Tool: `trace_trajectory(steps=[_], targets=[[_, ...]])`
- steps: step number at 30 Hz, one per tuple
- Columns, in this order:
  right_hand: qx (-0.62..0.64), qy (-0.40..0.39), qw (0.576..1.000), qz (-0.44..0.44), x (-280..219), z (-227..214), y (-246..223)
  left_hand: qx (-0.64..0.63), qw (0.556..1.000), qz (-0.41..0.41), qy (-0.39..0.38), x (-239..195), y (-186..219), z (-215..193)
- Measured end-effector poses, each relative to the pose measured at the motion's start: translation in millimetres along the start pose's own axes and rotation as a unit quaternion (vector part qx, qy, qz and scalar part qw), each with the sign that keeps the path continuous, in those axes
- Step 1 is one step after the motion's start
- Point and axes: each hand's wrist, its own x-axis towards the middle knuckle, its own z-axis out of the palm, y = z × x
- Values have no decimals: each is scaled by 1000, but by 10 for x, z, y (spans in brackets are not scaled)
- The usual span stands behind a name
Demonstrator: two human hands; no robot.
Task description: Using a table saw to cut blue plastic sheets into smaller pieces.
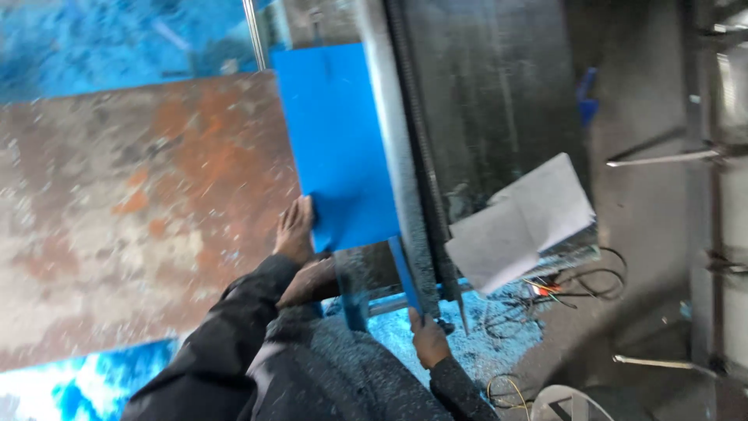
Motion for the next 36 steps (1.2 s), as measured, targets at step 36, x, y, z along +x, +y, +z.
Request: trace_trajectory(steps=[36], targets=[[65,-44,996,47,521,-468,-1287,65,997,15,-38,1039,-253,-581]])
